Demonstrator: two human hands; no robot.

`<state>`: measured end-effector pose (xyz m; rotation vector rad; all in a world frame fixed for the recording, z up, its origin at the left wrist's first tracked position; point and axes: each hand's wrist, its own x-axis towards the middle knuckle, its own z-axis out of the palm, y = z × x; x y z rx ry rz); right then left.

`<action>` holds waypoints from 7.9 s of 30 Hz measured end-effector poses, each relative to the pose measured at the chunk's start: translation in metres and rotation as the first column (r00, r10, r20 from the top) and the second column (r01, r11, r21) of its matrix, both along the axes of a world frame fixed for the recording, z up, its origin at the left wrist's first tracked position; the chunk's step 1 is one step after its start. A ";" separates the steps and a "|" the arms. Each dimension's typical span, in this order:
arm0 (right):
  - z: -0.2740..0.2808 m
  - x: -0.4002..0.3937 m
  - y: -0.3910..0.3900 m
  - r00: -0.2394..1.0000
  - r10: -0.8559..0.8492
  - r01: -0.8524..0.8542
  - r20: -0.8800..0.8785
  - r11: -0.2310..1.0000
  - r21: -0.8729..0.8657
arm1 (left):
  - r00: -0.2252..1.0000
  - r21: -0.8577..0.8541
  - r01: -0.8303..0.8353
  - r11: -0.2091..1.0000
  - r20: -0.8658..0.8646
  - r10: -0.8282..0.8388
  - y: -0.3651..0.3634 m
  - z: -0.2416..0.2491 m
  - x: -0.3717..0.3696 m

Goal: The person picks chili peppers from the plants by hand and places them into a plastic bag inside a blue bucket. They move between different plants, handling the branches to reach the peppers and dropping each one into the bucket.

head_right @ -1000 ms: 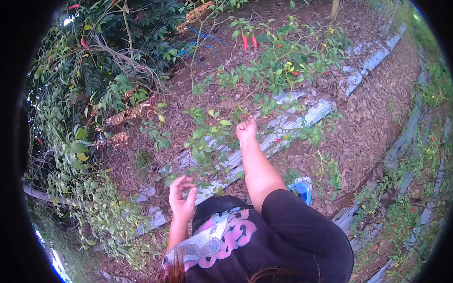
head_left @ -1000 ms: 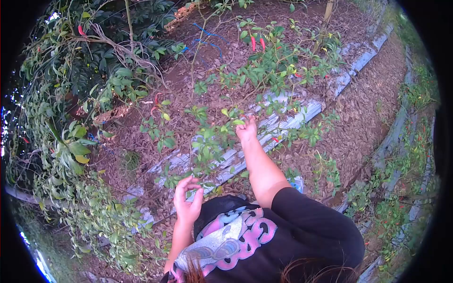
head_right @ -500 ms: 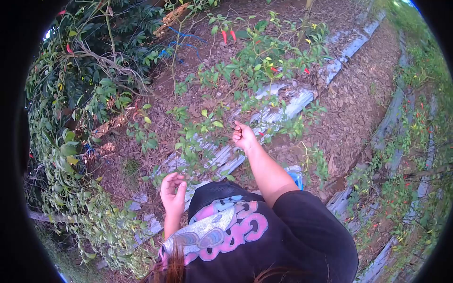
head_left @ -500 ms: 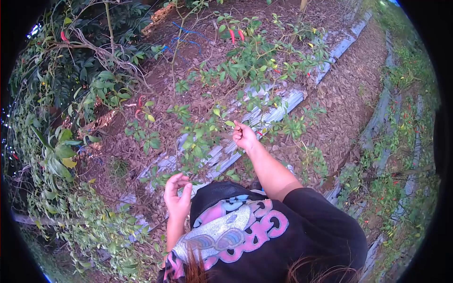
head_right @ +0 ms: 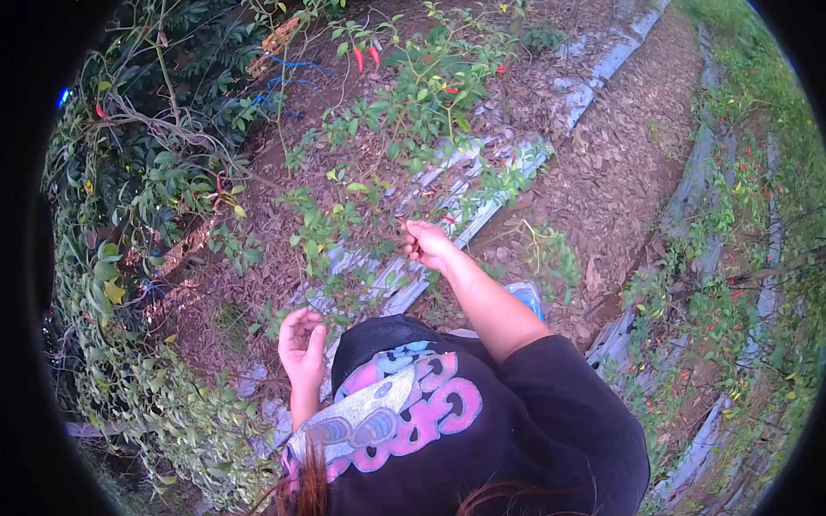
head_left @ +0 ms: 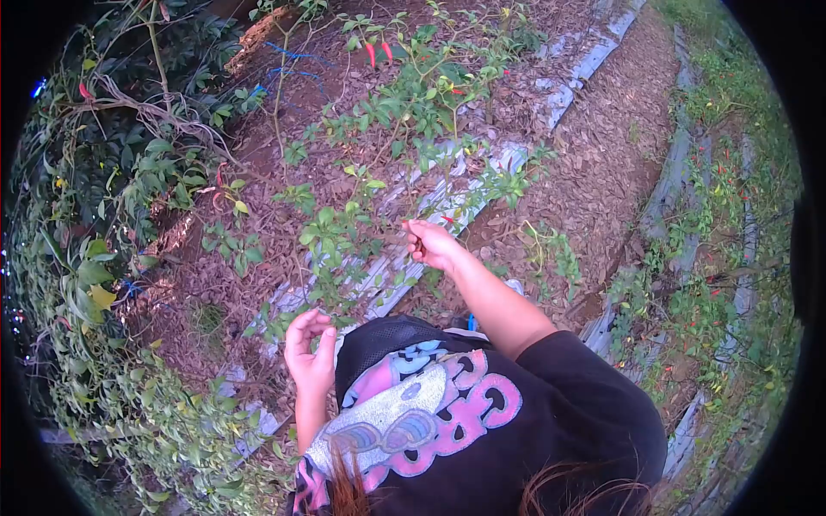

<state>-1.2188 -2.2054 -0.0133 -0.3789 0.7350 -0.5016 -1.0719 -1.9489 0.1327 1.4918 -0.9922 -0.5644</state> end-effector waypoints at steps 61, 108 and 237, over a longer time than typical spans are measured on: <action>-0.058 0.029 -0.042 0.997 0.012 0.016 -0.070 0.922 0.388 | 0.999 0.056 -0.033 0.998 -0.029 0.035 0.024 -0.004 -0.008; 0.209 -0.021 -0.089 0.974 0.001 0.135 0.228 0.802 -0.582 | 0.994 -0.046 -0.013 0.999 -0.105 0.008 0.009 0.020 0.008; 0.246 0.118 0.004 0.900 -0.409 -0.398 -0.152 -0.627 -0.670 | 0.768 -0.096 -0.426 0.900 0.487 0.415 -0.133 0.078 0.076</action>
